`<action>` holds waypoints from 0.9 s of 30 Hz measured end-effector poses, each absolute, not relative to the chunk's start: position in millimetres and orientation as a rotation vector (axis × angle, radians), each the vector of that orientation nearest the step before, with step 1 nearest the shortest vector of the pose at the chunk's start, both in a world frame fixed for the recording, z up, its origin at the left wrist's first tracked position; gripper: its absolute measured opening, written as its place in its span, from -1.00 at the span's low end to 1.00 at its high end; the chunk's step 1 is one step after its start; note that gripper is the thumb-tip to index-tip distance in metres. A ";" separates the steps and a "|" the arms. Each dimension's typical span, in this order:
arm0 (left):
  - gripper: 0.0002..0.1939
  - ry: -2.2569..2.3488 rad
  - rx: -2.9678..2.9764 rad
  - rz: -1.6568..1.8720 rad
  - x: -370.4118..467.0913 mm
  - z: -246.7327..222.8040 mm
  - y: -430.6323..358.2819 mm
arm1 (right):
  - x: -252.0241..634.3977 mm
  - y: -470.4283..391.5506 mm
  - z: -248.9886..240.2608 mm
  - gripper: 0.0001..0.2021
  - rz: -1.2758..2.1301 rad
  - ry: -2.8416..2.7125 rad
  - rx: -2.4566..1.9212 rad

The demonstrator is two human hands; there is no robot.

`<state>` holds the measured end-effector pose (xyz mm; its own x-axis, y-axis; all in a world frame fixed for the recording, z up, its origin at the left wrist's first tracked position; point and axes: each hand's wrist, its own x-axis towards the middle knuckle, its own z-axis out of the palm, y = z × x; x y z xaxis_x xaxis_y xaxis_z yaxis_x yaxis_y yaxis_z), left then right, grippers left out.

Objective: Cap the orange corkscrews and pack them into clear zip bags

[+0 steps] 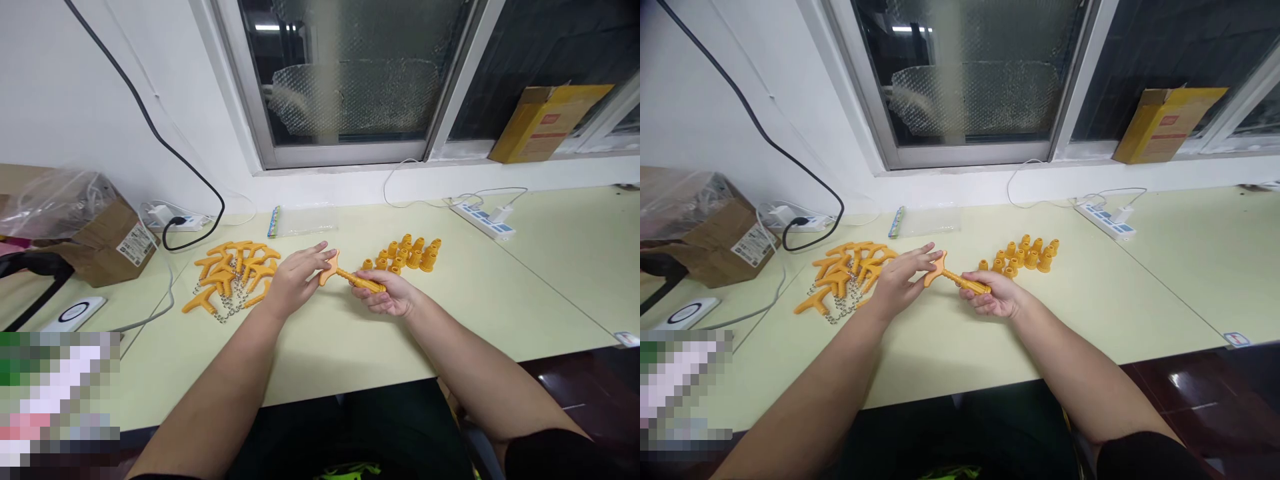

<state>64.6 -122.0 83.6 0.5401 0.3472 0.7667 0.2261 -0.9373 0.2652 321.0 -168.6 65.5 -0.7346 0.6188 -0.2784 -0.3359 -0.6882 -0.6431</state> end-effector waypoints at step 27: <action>-0.59 1.242 1.311 1.654 7.6 77.5 -66.5 | 303.3 -181.9 62.6 -0.74 0.773 -1.693 -1.121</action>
